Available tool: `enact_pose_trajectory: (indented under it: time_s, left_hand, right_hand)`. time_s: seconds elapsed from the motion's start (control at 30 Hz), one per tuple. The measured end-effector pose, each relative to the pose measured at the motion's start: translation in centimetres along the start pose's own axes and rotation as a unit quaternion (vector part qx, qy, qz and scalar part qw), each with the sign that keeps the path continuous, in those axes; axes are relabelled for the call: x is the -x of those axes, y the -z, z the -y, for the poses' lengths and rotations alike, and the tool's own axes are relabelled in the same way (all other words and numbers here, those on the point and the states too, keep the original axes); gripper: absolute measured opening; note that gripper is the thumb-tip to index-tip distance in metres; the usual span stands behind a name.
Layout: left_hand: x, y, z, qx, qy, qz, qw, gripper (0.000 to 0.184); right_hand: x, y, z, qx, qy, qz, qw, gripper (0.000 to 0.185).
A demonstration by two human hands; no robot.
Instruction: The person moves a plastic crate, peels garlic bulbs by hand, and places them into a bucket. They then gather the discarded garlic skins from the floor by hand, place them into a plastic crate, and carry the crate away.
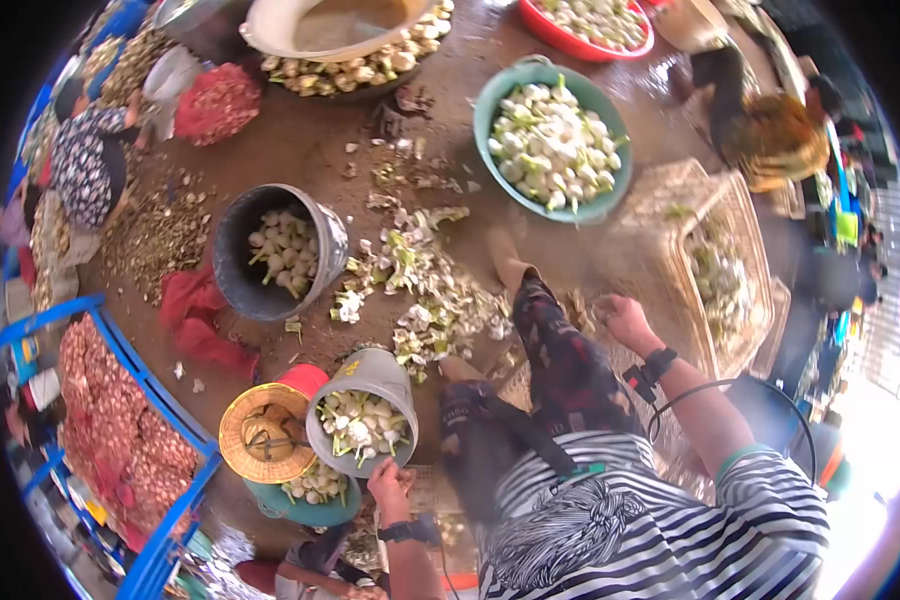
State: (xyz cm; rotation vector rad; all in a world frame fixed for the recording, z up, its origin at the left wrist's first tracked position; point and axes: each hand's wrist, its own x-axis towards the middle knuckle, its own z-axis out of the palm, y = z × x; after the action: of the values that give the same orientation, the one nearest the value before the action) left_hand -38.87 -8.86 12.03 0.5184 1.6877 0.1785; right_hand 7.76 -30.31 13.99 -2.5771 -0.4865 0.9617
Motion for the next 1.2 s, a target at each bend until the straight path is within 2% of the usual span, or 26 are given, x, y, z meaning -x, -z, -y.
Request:
enact_pose_trajectory:
  time_s: [0.07,0.2,0.27,0.3,0.4,0.47,0.5,0.57,0.6,0.63,0.67,0.7,0.77,0.83,0.9,0.97,1.03,1.1,1.13,1.17,1.2]
  left_hand:
    - [1.7,-3.6,-2.5,0.004,0.017,-0.003,1.0,0.023]
    - [-0.6,-8.6,-6.0,-0.021,-0.078,0.089,0.993,0.029]
    - [-1.4,-10.5,-9.0,-0.041,-0.141,0.114,0.983,0.031]
    - [-2.2,-11.5,-10.5,-0.033,-0.142,0.114,0.983,0.031]
    - [-6.2,-13.8,-13.3,-0.022,-0.139,0.101,0.985,0.031]
    - [-9.9,-16.1,-14.1,-0.008,-0.127,0.074,0.989,0.031]
    - [-12.4,-17.3,-13.9,-0.001,-0.119,0.059,0.991,0.031]
    - [-19.2,-19.8,-12.7,0.02,-0.088,0.012,0.996,0.038]
    - [-22.4,-21.0,-11.4,0.032,-0.071,-0.023,0.997,0.039]
    - [-25.1,-21.5,-9.4,0.035,-0.042,-0.057,0.997,0.041]
    - [-29.1,-21.8,-6.8,0.031,0.006,-0.1,0.994,0.048]
    - [-32.3,-22.4,-5.0,0.023,0.033,-0.135,0.99,0.049]
    - [-37.4,-23.3,-1.2,0.0,0.086,-0.2,0.976,0.05]
    - [-42.3,-23.3,2.5,-0.007,0.121,-0.233,0.965,0.054]
    - [-46.8,-21.7,6.8,0.021,0.135,-0.251,0.958,0.056]
    - [-50.7,-19.9,12.4,0.078,0.134,-0.243,0.958,0.057]
    - [-51.3,-22.0,12.5,0.139,0.198,-0.249,0.938,0.065]
    - [-50.9,-24.9,10.9,0.198,0.222,-0.222,0.928,0.073]
    - [-51.8,-24.5,12.5,0.254,0.205,-0.175,0.929,0.069]
    - [-49.9,-26.9,9.5,0.235,0.135,-0.124,0.954,0.064]
    - [-48.4,-28.4,7.1,0.222,0.13,-0.119,0.959,0.064]
  right_hand:
    - [-4.1,2.0,3.9,-0.013,0.009,0.021,1.0,0.029]
    - [-9.3,3.9,9.4,-0.077,0.067,0.035,0.994,0.035]
    - [-9.6,4.1,12.8,-0.088,0.061,0.071,0.992,0.036]
    - [-10.0,3.9,14.2,-0.092,0.055,0.089,0.99,0.037]
    - [-14.2,0.7,15.2,-0.067,0.07,0.165,0.982,0.046]
    - [-20.5,-3.5,14.2,-0.075,0.081,0.218,0.97,0.056]
    - [-24.2,-6.2,13.3,-0.072,0.092,0.205,0.972,0.057]
    - [-32.0,-12.3,12.9,-0.07,0.12,0.179,0.974,0.059]
    - [-36.3,-14.9,12.6,-0.022,0.141,0.169,0.975,0.061]
    - [-41.2,-18.1,10.9,0.099,0.192,0.153,0.964,0.062]
    - [-45.3,-21.2,10.0,0.15,0.184,0.09,0.967,0.064]
    - [-47.1,-21.9,11.9,0.151,0.144,0.073,0.975,0.067]
    - [-54.8,-25.6,9.4,0.121,0.203,0.026,0.971,0.07]
    - [-60.8,-28.2,7.8,0.065,0.214,0.012,0.975,0.075]
    - [-64.0,-32.4,5.8,-0.003,0.224,-0.038,0.974,0.059]
    - [-58.3,-37.3,7.2,0.187,0.293,-0.169,0.922,0.06]
    - [-52.5,-40.7,6.4,0.204,0.383,0.094,0.896,0.069]
    - [-47.2,-42.6,5.7,0.148,0.428,0.34,0.824,0.079]
    - [-45.6,-43.0,4.8,0.054,0.477,0.326,0.815,0.076]
    - [-46.2,-42.3,5.4,0.021,0.488,0.328,0.808,0.072]
    - [-47.4,-40.6,6.3,-0.013,0.5,0.33,0.801,0.069]
